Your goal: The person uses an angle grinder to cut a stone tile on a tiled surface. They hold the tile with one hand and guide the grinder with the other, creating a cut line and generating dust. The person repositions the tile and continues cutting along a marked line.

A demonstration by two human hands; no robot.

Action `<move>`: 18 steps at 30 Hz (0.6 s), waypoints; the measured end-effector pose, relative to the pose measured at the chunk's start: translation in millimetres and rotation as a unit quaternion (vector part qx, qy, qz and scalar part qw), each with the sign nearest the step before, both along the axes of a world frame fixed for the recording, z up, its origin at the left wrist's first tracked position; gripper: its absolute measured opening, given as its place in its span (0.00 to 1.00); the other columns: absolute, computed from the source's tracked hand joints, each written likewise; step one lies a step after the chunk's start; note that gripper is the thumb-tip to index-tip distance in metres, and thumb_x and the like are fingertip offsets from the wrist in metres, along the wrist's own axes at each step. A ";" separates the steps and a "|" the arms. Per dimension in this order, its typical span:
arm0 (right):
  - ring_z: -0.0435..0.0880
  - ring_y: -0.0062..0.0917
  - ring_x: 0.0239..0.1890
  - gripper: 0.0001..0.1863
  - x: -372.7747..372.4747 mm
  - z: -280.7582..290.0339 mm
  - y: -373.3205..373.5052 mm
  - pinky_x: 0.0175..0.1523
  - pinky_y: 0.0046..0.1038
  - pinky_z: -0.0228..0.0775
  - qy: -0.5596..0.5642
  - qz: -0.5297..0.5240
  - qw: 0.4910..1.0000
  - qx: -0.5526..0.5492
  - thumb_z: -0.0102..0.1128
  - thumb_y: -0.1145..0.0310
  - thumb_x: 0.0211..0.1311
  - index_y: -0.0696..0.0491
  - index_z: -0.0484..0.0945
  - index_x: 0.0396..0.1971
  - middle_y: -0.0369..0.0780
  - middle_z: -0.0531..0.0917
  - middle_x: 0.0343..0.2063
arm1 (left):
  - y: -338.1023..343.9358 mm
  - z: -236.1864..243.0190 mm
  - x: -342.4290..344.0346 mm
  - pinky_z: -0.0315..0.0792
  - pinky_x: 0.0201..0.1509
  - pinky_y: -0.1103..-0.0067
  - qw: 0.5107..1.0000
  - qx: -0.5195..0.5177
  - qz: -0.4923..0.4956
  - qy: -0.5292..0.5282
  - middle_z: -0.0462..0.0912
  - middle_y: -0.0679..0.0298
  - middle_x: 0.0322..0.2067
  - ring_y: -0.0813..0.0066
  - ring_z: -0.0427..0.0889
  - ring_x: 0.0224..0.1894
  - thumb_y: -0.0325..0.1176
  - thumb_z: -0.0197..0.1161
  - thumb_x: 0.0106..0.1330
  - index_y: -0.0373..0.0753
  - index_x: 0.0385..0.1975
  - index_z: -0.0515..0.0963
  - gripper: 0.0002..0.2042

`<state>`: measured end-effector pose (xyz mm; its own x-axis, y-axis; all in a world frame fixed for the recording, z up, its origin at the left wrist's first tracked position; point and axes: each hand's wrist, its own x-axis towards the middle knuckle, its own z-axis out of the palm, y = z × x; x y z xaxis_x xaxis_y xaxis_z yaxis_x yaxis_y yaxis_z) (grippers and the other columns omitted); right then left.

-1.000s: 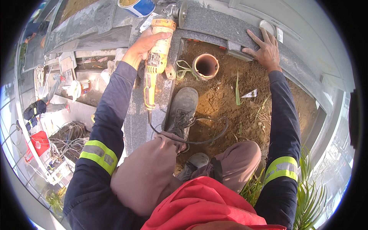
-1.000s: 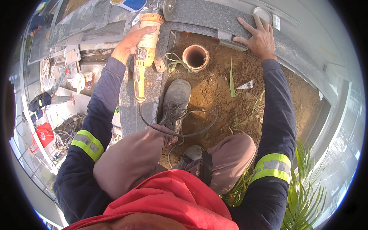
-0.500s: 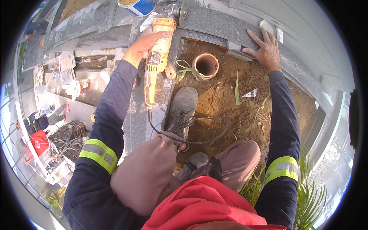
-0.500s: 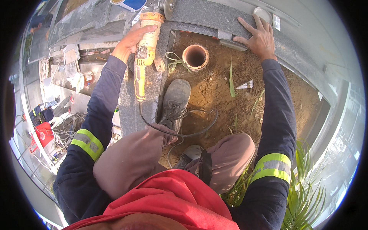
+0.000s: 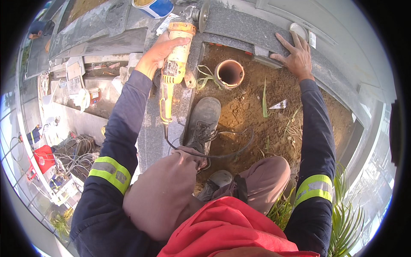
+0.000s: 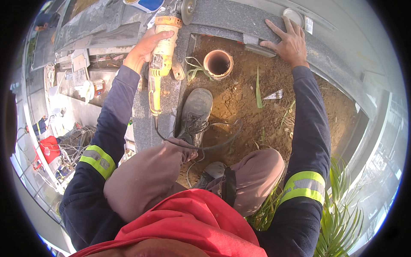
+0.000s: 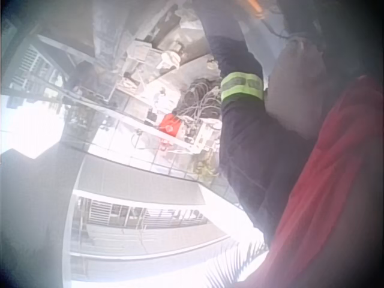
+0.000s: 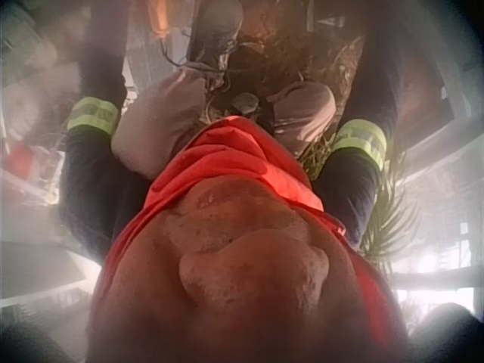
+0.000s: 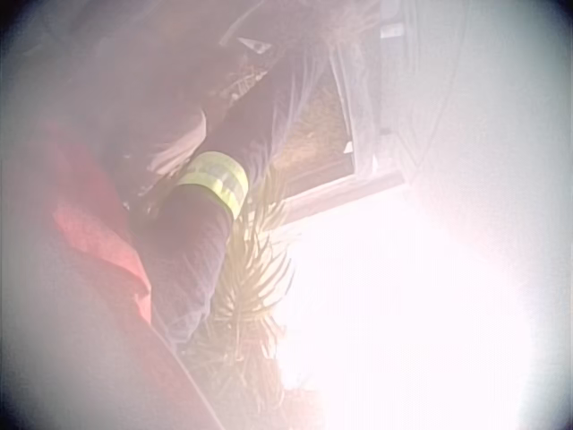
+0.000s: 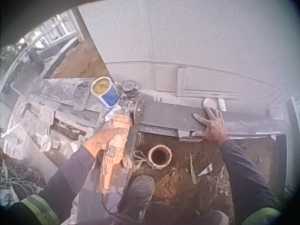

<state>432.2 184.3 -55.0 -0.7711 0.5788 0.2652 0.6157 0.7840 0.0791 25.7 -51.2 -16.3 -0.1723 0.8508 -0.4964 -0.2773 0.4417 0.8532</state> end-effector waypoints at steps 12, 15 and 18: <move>0.71 0.43 0.70 0.43 1.3 1.5 -0.6 0.76 0.50 0.61 -0.001 -0.005 1.000 -0.001 0.63 0.22 0.47 0.15 0.75 0.67 0.42 0.74 0.69 | 6.1 1.2 3.2 0.84 0.44 0.74 1.000 0.005 -0.008 -0.002 0.84 0.62 0.46 0.74 0.86 0.44 0.36 0.79 0.62 0.36 0.60 0.75 0.29; 0.71 0.44 0.70 0.43 -0.4 1.9 -1.2 0.76 0.50 0.61 -0.004 -0.008 1.000 -0.002 0.63 0.21 0.47 0.15 0.75 0.67 0.42 0.74 0.70 | 6.5 4.2 3.3 0.84 0.44 0.74 1.000 0.002 -0.010 0.002 0.85 0.63 0.45 0.75 0.86 0.44 0.36 0.79 0.62 0.36 0.60 0.75 0.28; 0.71 0.44 0.70 0.43 -0.5 1.8 -1.5 0.76 0.50 0.62 -0.003 -0.006 1.000 -0.003 0.63 0.22 0.47 0.15 0.75 0.67 0.42 0.74 0.70 | 6.4 4.6 2.8 0.84 0.44 0.74 1.000 -0.003 -0.009 -0.001 0.85 0.63 0.45 0.75 0.86 0.44 0.35 0.79 0.62 0.36 0.60 0.75 0.29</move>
<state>431.7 182.9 -53.2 -0.7652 0.5902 0.2573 0.6252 0.7766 0.0778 28.5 -44.8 -11.6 -0.1554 0.8511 -0.5015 -0.2706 0.4516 0.8502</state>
